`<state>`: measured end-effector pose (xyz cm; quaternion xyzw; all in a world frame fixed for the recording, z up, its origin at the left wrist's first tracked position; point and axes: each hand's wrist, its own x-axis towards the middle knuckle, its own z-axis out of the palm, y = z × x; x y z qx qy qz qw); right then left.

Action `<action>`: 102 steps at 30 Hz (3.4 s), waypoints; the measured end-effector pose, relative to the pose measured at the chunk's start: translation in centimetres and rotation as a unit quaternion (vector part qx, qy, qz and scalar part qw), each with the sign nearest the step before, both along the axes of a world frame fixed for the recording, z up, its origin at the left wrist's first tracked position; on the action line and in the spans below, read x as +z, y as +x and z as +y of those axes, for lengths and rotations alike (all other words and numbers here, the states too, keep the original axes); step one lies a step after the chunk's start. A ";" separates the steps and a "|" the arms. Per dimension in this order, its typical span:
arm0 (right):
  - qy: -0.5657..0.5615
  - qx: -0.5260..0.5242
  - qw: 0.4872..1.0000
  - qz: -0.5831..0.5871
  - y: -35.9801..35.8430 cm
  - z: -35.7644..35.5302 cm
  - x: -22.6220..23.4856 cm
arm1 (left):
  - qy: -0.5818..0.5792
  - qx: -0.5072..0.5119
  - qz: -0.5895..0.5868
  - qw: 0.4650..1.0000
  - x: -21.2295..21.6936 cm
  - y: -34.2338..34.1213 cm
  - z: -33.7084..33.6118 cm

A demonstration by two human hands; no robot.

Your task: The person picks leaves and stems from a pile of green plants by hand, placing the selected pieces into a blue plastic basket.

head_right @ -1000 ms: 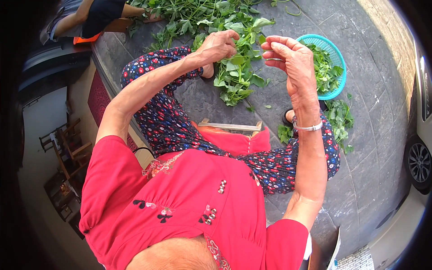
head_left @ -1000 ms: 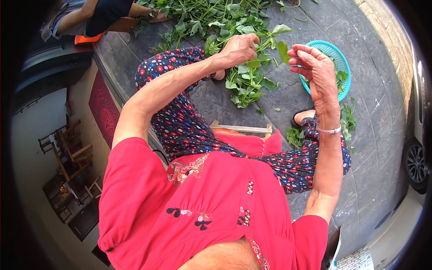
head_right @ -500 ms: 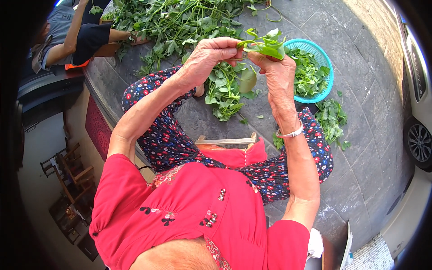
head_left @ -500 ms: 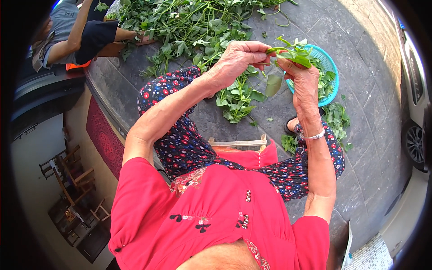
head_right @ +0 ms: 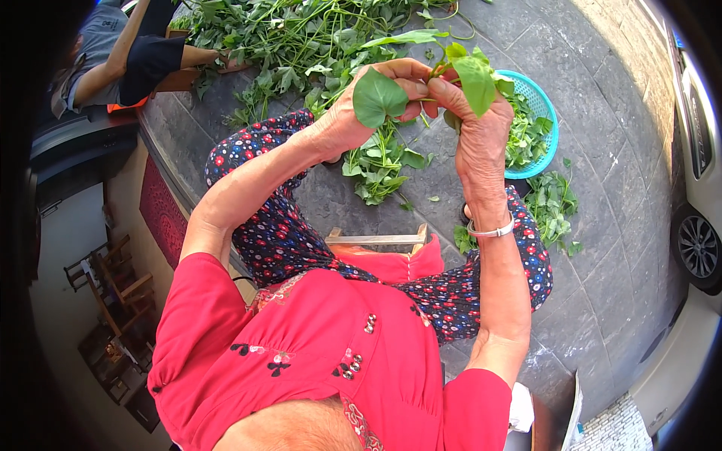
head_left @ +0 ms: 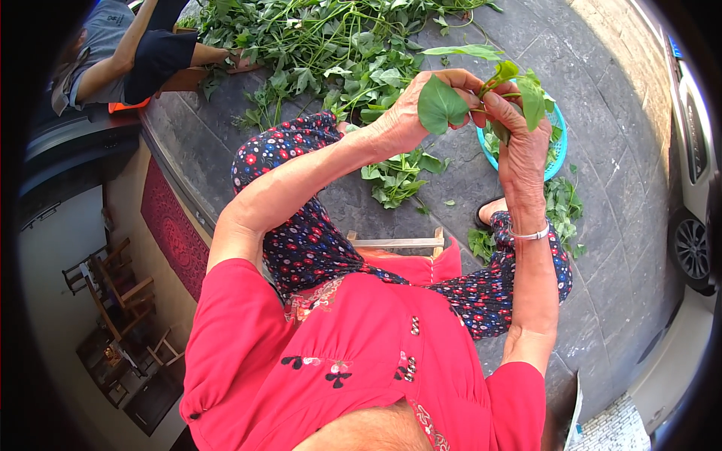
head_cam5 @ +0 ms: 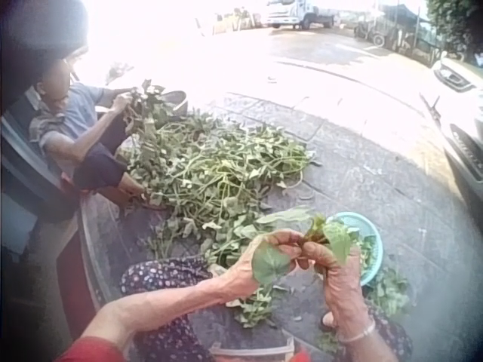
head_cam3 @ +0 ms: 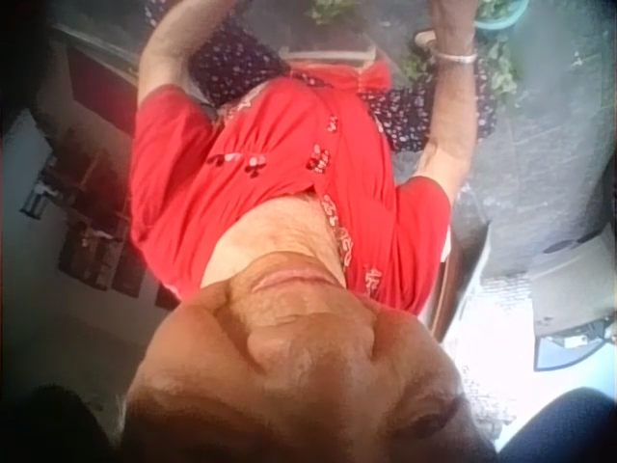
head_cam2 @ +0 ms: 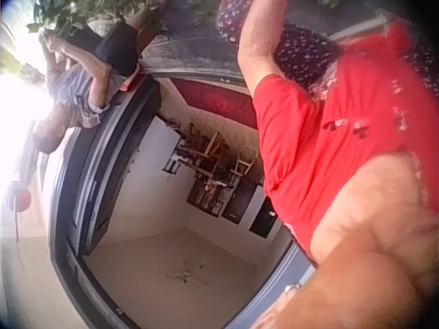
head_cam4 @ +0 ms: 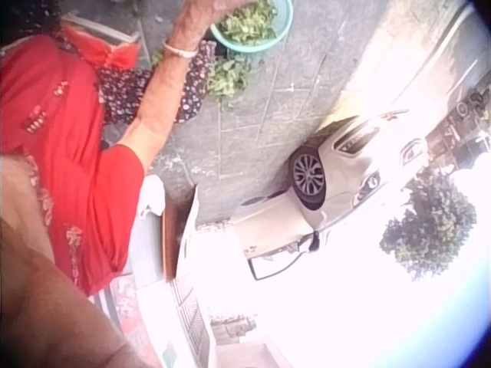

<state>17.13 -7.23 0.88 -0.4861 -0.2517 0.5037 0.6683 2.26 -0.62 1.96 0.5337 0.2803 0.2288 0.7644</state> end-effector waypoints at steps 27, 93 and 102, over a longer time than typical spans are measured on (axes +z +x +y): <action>0.055 0.014 0.998 -0.032 -0.1 0.0 1.0 | 0.240 0.111 -0.010 0.964 -1.1 0.6 0.6; -0.015 -0.131 0.975 -0.180 3.7 -0.2 -1.6 | 0.599 0.070 -0.049 0.796 2.4 2.6 -1.7; 0.094 -0.343 0.934 0.031 13.2 -5.6 4.6 | 0.562 -0.013 0.116 0.819 -7.3 11.0 0.8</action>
